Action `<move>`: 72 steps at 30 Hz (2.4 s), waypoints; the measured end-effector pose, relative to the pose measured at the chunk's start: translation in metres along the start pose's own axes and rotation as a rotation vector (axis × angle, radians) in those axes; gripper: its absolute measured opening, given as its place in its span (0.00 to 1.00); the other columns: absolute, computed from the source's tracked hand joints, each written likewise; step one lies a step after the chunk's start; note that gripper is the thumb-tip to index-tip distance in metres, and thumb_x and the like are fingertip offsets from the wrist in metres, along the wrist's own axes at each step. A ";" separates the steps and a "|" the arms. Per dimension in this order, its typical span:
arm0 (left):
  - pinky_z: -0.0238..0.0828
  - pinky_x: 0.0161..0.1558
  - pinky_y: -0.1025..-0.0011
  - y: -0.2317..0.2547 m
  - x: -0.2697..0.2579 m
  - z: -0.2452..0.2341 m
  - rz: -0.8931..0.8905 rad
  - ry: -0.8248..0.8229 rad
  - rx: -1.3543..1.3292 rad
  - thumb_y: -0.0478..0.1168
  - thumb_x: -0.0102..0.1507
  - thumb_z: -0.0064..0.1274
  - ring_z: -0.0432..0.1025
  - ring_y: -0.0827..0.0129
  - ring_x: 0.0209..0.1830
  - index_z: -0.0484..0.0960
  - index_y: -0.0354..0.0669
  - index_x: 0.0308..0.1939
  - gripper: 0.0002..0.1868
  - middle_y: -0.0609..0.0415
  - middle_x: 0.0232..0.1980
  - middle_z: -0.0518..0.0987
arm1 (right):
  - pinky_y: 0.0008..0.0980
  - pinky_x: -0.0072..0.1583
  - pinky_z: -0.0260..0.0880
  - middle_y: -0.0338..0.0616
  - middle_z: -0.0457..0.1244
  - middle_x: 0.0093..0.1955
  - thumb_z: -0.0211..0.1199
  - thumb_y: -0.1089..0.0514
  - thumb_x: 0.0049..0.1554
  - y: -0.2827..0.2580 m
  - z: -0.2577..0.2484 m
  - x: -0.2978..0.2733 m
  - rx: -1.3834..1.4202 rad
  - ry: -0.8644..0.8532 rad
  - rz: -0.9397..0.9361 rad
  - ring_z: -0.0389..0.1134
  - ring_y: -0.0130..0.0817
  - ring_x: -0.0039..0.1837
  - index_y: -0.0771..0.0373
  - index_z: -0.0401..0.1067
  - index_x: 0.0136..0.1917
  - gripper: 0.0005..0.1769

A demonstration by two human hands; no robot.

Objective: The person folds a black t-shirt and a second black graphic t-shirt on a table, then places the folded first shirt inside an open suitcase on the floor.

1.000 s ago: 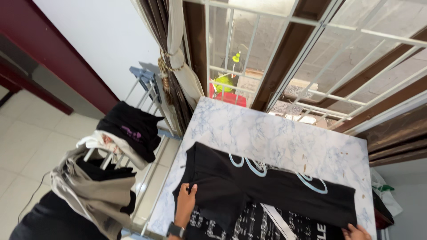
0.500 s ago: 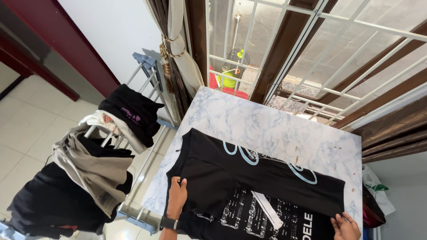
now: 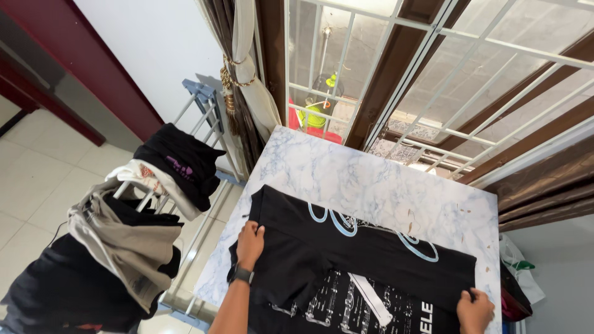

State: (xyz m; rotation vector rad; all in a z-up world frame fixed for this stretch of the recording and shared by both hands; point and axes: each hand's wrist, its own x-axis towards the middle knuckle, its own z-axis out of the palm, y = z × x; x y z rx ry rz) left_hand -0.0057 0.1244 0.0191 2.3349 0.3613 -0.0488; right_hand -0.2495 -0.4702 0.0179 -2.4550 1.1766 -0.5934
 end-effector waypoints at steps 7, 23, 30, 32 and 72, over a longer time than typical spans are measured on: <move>0.67 0.54 0.47 0.043 0.086 0.043 0.005 0.182 0.107 0.55 0.67 0.51 0.69 0.48 0.59 0.74 0.45 0.55 0.21 0.48 0.56 0.78 | 0.49 0.74 0.55 0.63 0.58 0.74 0.59 0.45 0.62 -0.112 0.001 0.009 0.011 -0.206 -0.293 0.57 0.61 0.76 0.58 0.67 0.73 0.30; 0.72 0.44 0.51 0.059 0.124 0.051 -0.147 0.124 0.236 0.55 0.72 0.44 0.77 0.48 0.46 0.78 0.51 0.54 0.17 0.46 0.43 0.83 | 0.66 0.77 0.23 0.46 0.32 0.87 0.29 0.32 0.66 -0.138 0.040 0.002 -0.236 -0.375 -0.017 0.27 0.45 0.86 0.41 0.37 0.84 0.37; 0.74 0.42 0.59 0.056 0.108 0.050 0.244 0.304 0.583 0.51 0.74 0.43 0.75 0.60 0.45 0.75 0.44 0.50 0.15 0.56 0.33 0.83 | 0.65 0.77 0.25 0.45 0.33 0.87 0.27 0.32 0.65 -0.136 0.045 0.001 -0.296 -0.360 0.010 0.28 0.43 0.86 0.41 0.38 0.84 0.37; 0.73 0.44 0.61 0.057 0.105 0.049 0.271 0.336 0.644 0.51 0.74 0.43 0.75 0.61 0.46 0.75 0.44 0.51 0.15 0.56 0.32 0.83 | 0.65 0.77 0.26 0.46 0.33 0.87 0.28 0.31 0.66 -0.135 0.043 -0.001 -0.298 -0.355 -0.002 0.28 0.44 0.86 0.41 0.38 0.84 0.38; 0.39 0.75 0.45 0.082 0.022 0.073 0.679 -0.012 0.539 0.60 0.71 0.35 0.46 0.58 0.82 0.60 0.61 0.77 0.31 0.53 0.81 0.55 | 0.63 0.77 0.31 0.42 0.37 0.86 0.30 0.36 0.67 -0.208 0.122 -0.063 -0.374 -0.378 -0.573 0.31 0.41 0.86 0.45 0.42 0.83 0.35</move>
